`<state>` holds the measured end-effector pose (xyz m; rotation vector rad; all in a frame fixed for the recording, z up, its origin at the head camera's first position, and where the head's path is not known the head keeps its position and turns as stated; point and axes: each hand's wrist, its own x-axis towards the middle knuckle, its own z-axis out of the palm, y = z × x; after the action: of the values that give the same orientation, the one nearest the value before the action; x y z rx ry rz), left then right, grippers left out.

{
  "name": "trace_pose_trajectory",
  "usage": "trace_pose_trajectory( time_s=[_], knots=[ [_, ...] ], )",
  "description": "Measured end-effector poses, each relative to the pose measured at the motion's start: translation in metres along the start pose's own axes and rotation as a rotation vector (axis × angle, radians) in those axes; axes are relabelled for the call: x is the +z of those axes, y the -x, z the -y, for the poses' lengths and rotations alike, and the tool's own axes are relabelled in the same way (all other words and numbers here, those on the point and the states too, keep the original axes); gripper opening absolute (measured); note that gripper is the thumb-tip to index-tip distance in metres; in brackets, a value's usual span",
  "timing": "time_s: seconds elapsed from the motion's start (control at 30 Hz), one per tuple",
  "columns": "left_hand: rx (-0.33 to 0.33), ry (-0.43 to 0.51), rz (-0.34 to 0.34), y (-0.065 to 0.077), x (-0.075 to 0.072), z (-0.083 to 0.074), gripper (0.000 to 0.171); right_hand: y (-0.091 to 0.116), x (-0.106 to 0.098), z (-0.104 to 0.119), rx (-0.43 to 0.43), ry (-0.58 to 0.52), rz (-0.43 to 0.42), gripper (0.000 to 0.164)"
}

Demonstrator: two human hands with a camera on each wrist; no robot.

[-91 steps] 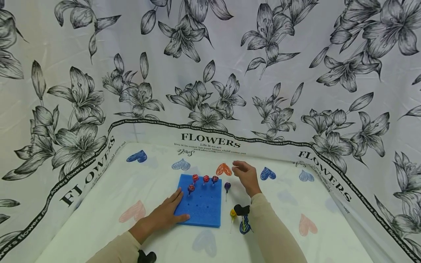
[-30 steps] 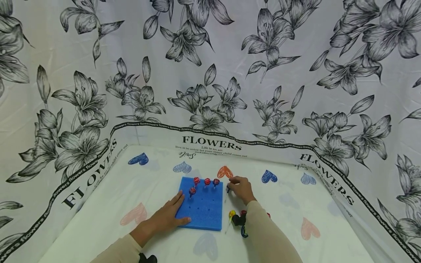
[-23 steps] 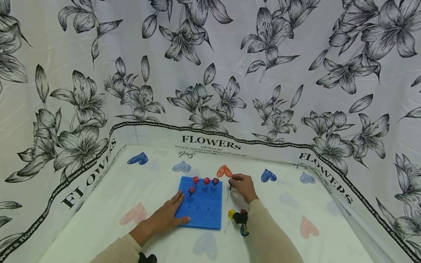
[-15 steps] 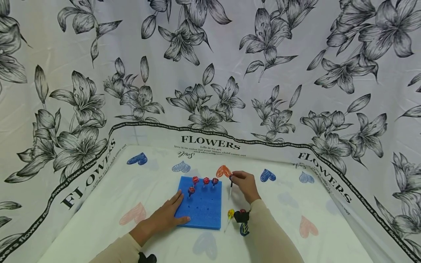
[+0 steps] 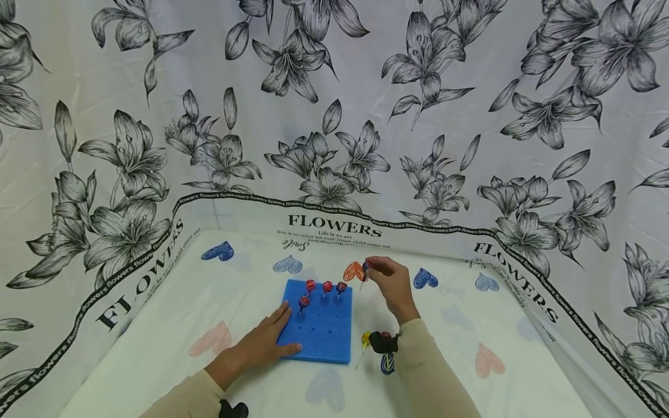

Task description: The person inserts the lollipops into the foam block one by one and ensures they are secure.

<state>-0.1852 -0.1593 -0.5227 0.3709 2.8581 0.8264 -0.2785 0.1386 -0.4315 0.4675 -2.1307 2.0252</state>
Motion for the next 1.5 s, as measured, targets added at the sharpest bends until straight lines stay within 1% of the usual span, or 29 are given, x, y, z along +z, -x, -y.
trace_pose_trajectory(
  time_s=[0.13, 0.23, 0.43, 0.53, 0.6, 0.7, 0.9, 1.03, 1.2, 1.27, 1.5],
  knots=[
    [0.001, 0.0, -0.006, 0.0, 0.0, 0.001, 0.102, 0.003, 0.008, 0.02, -0.094, -0.013, 0.039, 0.023],
    [0.0, 0.005, -0.005, 0.0, 0.0, 0.001, 0.102, 0.006, 0.014, 0.031, -0.166, -0.023, 0.062, 0.023],
    [-0.008, 0.011, 0.004, 0.001, 0.001, 0.001, 0.102, 0.011, 0.026, 0.042, -0.287, -0.091, 0.109, 0.023],
    [-0.011, 0.008, 0.002, 0.002, 0.001, 0.001, 0.102, 0.016, 0.035, 0.049, -0.333, -0.108, 0.135, 0.023],
    [-0.013, 0.005, -0.001, 0.002, 0.001, 0.002, 0.102, 0.02, 0.041, 0.054, -0.347, -0.111, 0.143, 0.022],
    [-0.003, 0.007, -0.007, 0.003, 0.001, 0.003, 0.101, 0.026, 0.05, 0.057, -0.34, -0.125, 0.139, 0.021],
    [0.018, 0.001, -0.009, 0.003, 0.001, 0.004, 0.1, 0.031, 0.062, 0.047, -0.304, -0.129, 0.126, 0.021],
    [0.018, -0.009, -0.016, 0.002, -0.001, 0.003, 0.101, 0.032, 0.068, 0.034, -0.27, -0.141, 0.111, 0.021],
    [0.028, 0.002, -0.015, 0.001, -0.002, 0.002, 0.1, 0.038, 0.074, 0.016, -0.232, -0.099, 0.079, 0.021],
    [0.03, 0.009, -0.013, 0.002, -0.002, 0.002, 0.1, 0.04, 0.076, 0.01, -0.224, -0.073, 0.08, 0.02],
    [0.018, 0.004, -0.001, 0.003, -0.003, 0.001, 0.101, 0.046, 0.081, -0.001, -0.173, -0.022, 0.131, 0.019]
  ],
)
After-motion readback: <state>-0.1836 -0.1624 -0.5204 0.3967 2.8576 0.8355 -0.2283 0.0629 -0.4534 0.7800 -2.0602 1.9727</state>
